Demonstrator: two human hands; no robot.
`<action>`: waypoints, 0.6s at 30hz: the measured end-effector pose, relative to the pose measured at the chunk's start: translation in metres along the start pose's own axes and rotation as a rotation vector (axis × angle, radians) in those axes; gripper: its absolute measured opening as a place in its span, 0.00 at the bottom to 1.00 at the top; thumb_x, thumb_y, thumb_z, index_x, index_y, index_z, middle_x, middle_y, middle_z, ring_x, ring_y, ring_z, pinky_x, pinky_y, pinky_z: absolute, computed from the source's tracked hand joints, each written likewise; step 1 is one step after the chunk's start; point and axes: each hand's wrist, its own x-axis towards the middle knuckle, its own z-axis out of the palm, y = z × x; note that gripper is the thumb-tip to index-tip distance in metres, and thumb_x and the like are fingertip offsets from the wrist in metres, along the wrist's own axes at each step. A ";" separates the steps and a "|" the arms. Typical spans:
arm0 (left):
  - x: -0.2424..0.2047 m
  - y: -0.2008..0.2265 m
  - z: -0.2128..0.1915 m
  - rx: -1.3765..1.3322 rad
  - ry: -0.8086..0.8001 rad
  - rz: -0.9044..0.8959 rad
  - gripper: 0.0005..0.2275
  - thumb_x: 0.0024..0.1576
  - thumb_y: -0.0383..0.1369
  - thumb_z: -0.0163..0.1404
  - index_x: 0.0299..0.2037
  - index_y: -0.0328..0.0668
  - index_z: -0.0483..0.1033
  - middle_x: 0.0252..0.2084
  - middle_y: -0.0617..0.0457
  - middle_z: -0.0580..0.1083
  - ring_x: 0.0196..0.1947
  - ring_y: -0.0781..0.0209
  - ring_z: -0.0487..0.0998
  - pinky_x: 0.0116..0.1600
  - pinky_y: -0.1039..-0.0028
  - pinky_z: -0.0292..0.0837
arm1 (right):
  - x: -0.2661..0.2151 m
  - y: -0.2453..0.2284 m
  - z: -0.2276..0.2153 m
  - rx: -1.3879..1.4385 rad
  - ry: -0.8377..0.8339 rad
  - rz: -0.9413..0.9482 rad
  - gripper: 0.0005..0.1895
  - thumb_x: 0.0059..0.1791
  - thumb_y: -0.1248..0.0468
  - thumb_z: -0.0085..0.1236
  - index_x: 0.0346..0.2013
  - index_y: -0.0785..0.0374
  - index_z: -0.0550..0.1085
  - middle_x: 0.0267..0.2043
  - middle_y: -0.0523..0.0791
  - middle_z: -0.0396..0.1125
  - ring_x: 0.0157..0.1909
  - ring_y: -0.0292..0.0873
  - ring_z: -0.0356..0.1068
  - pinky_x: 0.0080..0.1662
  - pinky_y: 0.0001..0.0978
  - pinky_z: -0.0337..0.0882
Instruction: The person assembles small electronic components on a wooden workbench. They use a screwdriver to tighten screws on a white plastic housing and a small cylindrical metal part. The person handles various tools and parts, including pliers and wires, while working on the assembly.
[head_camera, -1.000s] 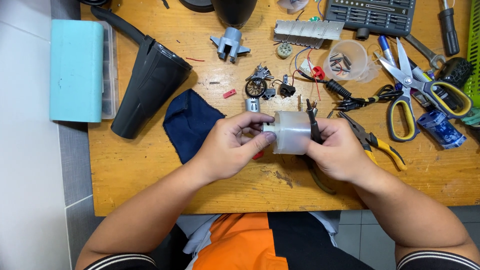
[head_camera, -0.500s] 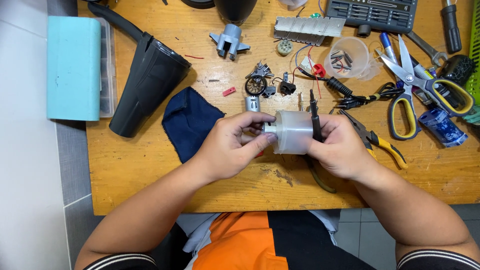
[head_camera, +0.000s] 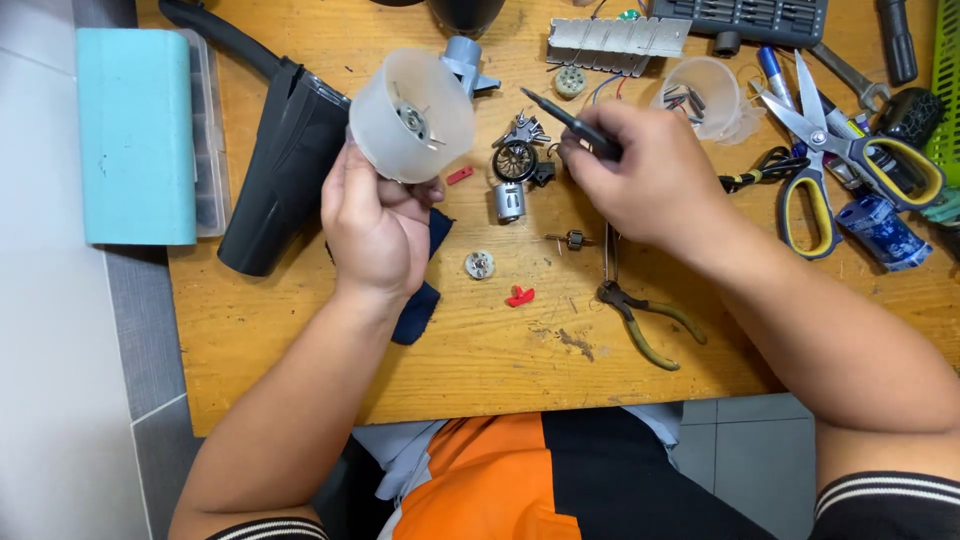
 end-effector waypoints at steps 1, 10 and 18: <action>0.000 0.000 0.002 -0.027 0.010 -0.044 0.17 0.74 0.40 0.46 0.61 0.34 0.79 0.42 0.40 0.82 0.34 0.52 0.82 0.39 0.67 0.80 | 0.011 -0.002 0.004 -0.105 -0.062 0.020 0.03 0.58 0.65 0.69 0.45 0.62 0.84 0.28 0.50 0.75 0.30 0.47 0.71 0.36 0.42 0.67; -0.002 -0.016 -0.008 -0.205 -0.182 -0.153 0.16 0.72 0.33 0.46 0.57 0.29 0.85 0.47 0.43 0.83 0.48 0.54 0.82 0.51 0.67 0.78 | 0.015 -0.015 0.009 -0.154 -0.058 0.039 0.09 0.63 0.60 0.65 0.53 0.62 0.83 0.39 0.44 0.79 0.36 0.43 0.72 0.40 0.41 0.68; -0.015 -0.033 -0.015 -0.247 -0.176 -0.409 0.16 0.74 0.28 0.48 0.69 0.30 0.77 0.57 0.41 0.83 0.50 0.53 0.85 0.45 0.68 0.85 | -0.086 -0.032 -0.054 -0.294 0.021 -0.215 0.17 0.66 0.68 0.57 0.67 0.76 0.79 0.41 0.52 0.75 0.34 0.50 0.73 0.37 0.46 0.72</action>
